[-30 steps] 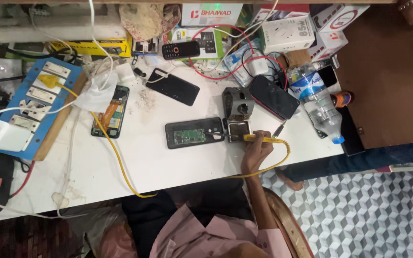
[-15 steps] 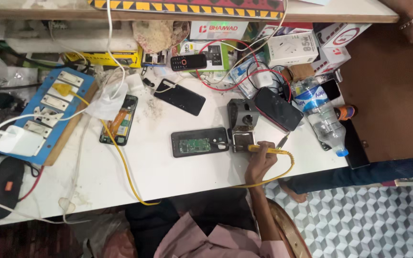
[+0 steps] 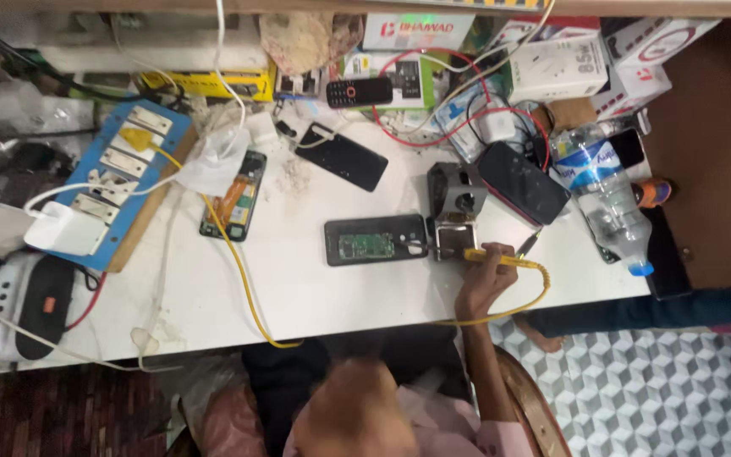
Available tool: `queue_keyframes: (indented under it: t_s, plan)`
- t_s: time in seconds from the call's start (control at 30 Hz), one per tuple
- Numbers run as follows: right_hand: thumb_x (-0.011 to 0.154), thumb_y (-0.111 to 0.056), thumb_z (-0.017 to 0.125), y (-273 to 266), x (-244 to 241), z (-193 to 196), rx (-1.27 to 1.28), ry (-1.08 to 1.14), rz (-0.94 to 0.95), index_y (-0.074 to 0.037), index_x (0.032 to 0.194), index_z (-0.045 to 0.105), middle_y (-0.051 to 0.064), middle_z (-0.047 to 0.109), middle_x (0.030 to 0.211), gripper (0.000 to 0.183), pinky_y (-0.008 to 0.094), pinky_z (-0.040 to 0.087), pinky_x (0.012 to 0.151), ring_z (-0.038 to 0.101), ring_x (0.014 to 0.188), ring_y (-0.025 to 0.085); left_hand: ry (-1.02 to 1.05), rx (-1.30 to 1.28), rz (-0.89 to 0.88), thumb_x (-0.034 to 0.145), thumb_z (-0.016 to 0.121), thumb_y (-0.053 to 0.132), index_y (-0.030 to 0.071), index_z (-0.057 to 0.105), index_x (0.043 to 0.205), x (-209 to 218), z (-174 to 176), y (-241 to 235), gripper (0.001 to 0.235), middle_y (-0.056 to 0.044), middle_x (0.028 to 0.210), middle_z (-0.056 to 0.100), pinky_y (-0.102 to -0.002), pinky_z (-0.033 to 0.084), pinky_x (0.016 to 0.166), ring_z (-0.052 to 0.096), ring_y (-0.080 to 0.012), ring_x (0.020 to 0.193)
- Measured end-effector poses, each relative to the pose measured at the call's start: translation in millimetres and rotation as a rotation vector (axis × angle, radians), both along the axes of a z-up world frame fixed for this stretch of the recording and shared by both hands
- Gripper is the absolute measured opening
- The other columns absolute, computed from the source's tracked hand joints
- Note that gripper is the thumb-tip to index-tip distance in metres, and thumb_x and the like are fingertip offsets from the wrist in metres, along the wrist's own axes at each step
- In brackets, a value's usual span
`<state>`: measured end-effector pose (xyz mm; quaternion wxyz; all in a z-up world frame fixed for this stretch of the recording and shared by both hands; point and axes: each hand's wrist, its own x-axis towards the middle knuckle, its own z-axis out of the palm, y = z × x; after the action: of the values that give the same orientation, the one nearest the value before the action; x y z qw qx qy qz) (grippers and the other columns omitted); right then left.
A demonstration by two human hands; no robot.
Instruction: The person uses a soldering iron and a probe to work on a disassembled mobile phone motherboard placed on a cluttered workbench. They repeatedly apply heat and make contact with various points on the circuit board.
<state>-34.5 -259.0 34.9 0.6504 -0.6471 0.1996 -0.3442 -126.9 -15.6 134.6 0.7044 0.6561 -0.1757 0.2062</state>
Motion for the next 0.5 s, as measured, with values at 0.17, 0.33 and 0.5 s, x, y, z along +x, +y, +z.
queue_keyframes:
  t_s: [0.17,0.33,0.5]
  plan:
    - [0.108,-0.021,0.05,0,-2,0,-0.03,-0.013,0.024,-0.002,0.094,0.058,-0.001,0.046,0.065,0.026,0.023,0.028,0.047,0.038,0.051,0.005,0.199,-0.229,0.118,0.113,0.037,0.021,0.002,0.057,0.1,62,-33,5,0.03,-0.005,0.078,0.061,-0.027,0.042,0.058,0.053,-0.0122,0.066]
    - [0.107,-0.02,0.052,1,-1,4,-0.021,0.053,-0.051,-0.001,0.091,0.059,-0.001,0.051,0.066,0.026,0.023,0.031,0.047,0.041,0.052,0.006,0.199,-0.207,0.056,0.114,0.037,0.028,0.002,0.055,0.115,120,-92,12,0.031,-0.003,0.082,0.057,-0.022,0.036,0.058,0.044,-0.0059,0.066]
    - [0.111,-0.022,0.046,1,-4,4,-0.198,-0.014,0.033,-0.002,0.095,0.058,0.0,0.047,0.073,0.028,0.023,0.031,0.049,0.04,0.055,0.005,0.243,-0.251,-0.014,0.116,0.04,0.033,0.004,0.054,0.109,133,-118,15,0.032,-0.002,0.084,0.055,-0.023,0.038,0.061,0.047,-0.0072,0.071]
